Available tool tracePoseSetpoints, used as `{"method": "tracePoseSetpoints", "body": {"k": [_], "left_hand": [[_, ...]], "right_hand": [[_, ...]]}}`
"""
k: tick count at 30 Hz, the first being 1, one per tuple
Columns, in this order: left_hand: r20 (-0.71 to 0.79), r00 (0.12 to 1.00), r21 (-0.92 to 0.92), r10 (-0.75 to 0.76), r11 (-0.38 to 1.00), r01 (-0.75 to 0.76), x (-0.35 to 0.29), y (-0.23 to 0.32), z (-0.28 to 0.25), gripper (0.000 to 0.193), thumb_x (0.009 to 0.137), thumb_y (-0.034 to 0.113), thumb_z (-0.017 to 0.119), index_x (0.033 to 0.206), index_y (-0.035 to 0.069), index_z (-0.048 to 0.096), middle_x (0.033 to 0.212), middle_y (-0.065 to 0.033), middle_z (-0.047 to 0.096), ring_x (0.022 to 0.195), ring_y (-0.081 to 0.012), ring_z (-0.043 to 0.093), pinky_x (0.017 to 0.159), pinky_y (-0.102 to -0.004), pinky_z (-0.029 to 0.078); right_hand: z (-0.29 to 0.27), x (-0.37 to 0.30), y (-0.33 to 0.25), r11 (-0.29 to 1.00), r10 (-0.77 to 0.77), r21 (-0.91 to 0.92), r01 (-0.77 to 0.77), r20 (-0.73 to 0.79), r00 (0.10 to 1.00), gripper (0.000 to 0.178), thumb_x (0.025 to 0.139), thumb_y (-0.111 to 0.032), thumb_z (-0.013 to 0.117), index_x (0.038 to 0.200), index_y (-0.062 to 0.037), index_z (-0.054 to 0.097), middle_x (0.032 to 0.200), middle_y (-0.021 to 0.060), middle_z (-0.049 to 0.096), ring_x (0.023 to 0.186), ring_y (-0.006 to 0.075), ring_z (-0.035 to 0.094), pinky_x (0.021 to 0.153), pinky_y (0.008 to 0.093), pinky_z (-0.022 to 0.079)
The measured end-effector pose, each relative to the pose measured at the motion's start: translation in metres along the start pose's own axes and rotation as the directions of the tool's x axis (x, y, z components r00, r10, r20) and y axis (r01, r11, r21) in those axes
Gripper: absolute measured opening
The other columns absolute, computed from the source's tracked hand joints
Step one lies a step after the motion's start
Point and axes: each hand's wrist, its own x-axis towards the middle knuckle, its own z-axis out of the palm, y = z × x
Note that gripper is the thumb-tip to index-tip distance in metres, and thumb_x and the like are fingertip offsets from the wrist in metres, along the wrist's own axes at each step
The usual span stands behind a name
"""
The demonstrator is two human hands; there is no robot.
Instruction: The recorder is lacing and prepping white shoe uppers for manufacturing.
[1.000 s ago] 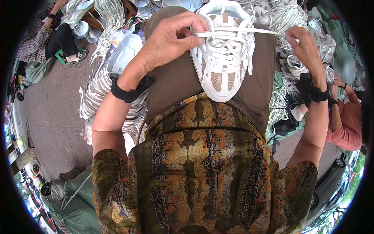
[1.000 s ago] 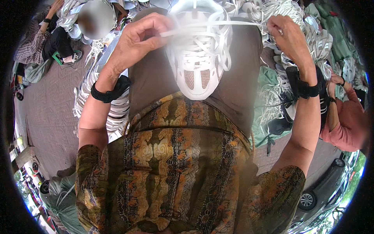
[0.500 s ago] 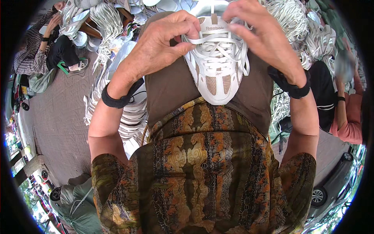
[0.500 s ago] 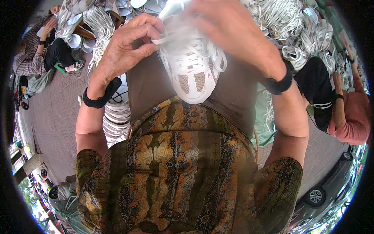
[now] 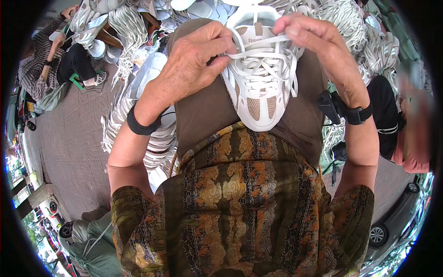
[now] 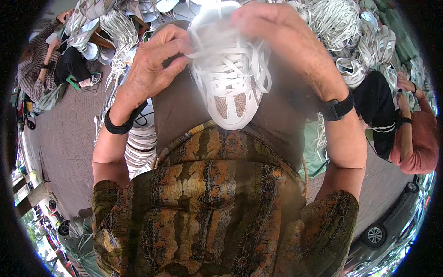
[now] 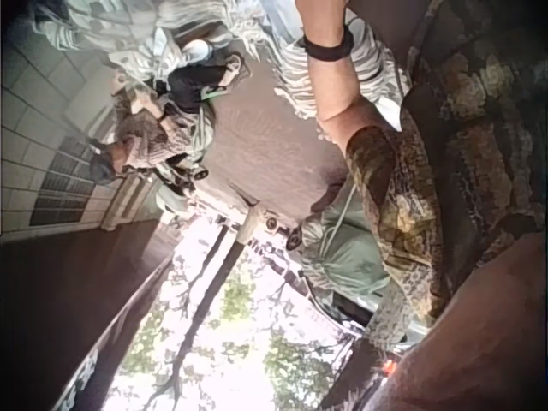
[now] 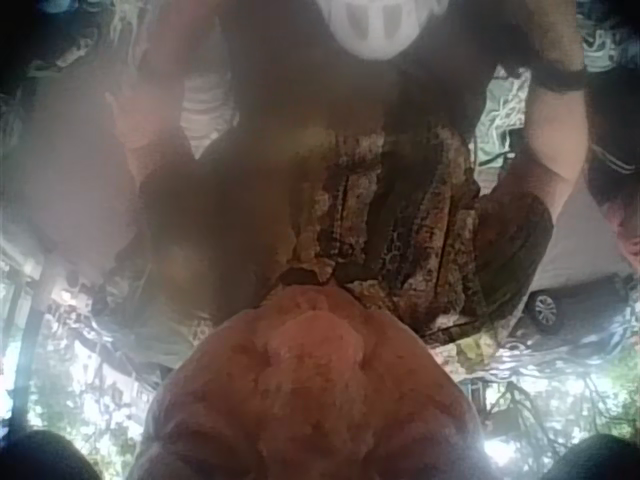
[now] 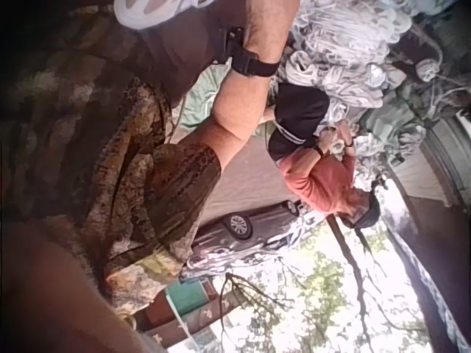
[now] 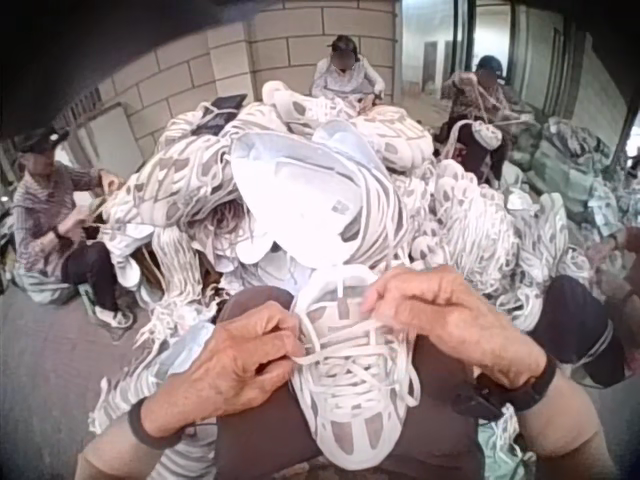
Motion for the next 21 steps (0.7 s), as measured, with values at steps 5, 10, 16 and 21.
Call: {"method": "tracePoseSetpoints", "body": {"k": [5, 10, 16, 21], "left_hand": [[0.01, 1.0, 0.046, 0.026, 0.999, -0.026, 0.002, 0.0, 0.001, 0.018, 0.079, -0.003, 0.067, 0.096, 0.004, 0.062, 0.095, -0.0073, 0.059, 0.085, -0.029, 0.063, 0.071, -0.0388, 0.051], [0.021, 0.996, 0.096, 0.092, 0.991, -0.094, 0.0, 0.001, 0.005, 0.018, 0.081, -0.004, 0.064, 0.096, 0.005, 0.062, 0.093, -0.0069, 0.059, 0.085, -0.0291, 0.063, 0.07, -0.0378, 0.052], [-0.075, 0.976, -0.228, -0.205, 0.956, 0.183, 0.004, -0.006, 0.004, 0.012, 0.089, -0.001, 0.062, 0.099, 0.003, 0.063, 0.082, -0.0058, 0.064, 0.075, -0.0136, 0.063, 0.068, -0.0286, 0.051], [0.002, 0.898, -0.208, -0.44, 0.878, 0.43, 0.005, -0.001, 0.001, 0.019, 0.089, 0.015, 0.069, 0.08, -0.001, 0.065, 0.063, -0.0011, 0.059, 0.061, -0.005, 0.053, 0.058, -0.0234, 0.045]], "right_hand": [[-0.011, -0.016, 0.013, 0.946, 0.165, 0.28, -0.163, 0.017, 0.986, 0.029, 0.1, -0.026, 0.055, 0.079, -0.0061, 0.055, 0.065, -0.0002, 0.049, 0.059, 0.0061, 0.044, 0.059, 0.0208, 0.038], [-0.009, -0.045, -0.015, 0.539, 0.071, 0.775, -0.331, 0.35, 0.934, 0.023, 0.102, -0.021, 0.051, 0.089, -0.0055, 0.061, 0.063, -0.0036, 0.045, 0.051, 0.0069, 0.039, 0.046, 0.0219, 0.035], [-0.029, -0.002, 0.007, 0.722, 0.281, 0.671, -0.167, -0.064, 0.958, 0.019, 0.101, -0.021, 0.052, 0.097, -0.0038, 0.06, 0.09, 0.0074, 0.061, 0.077, 0.0165, 0.059, 0.067, 0.0278, 0.048], [-0.022, 0.001, 0.037, 0.967, -0.193, -0.243, 0.077, -0.499, 0.845, 0.021, 0.084, -0.003, 0.063, 0.105, -0.0014, 0.062, 0.109, 0.0104, 0.061, 0.106, 0.0251, 0.056, 0.092, 0.0342, 0.044]]}}
